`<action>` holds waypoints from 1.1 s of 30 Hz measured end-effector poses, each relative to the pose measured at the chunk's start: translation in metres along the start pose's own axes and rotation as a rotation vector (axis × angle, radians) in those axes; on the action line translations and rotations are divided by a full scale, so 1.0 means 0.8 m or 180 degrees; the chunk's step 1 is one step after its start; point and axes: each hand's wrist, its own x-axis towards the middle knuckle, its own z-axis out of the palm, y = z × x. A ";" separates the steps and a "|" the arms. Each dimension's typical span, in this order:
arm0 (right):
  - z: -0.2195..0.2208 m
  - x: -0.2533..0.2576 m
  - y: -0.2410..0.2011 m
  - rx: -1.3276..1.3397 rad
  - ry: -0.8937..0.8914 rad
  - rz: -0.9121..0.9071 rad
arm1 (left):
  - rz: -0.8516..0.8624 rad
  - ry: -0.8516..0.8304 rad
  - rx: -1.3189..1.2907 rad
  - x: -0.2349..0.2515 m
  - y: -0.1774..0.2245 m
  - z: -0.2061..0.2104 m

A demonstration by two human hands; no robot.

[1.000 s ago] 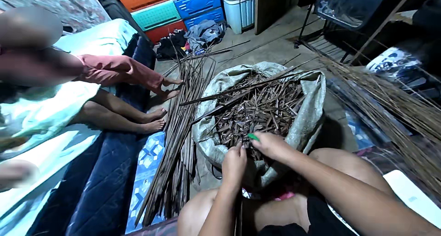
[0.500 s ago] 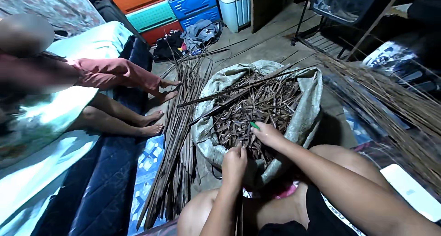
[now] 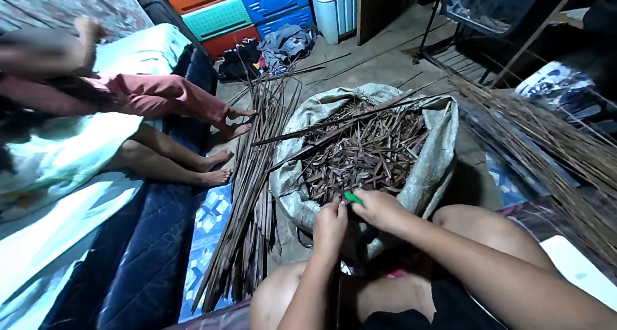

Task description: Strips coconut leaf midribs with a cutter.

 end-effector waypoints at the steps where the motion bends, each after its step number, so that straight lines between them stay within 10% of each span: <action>1: 0.004 -0.012 -0.007 -0.0207 -0.0097 0.0029 | -0.0031 0.0088 0.0021 0.001 -0.002 0.000; 13: -0.013 0.035 0.010 -0.0417 0.0443 0.0757 | 0.0069 -0.0017 0.0267 -0.005 0.005 0.006; 23: 0.008 -0.013 -0.008 -0.0298 -0.0333 0.0137 | -0.0064 0.0062 0.0335 -0.001 0.001 0.002; 33: -0.020 0.041 0.021 0.0311 0.0467 0.0524 | 0.0192 0.0087 0.0291 -0.013 0.005 0.008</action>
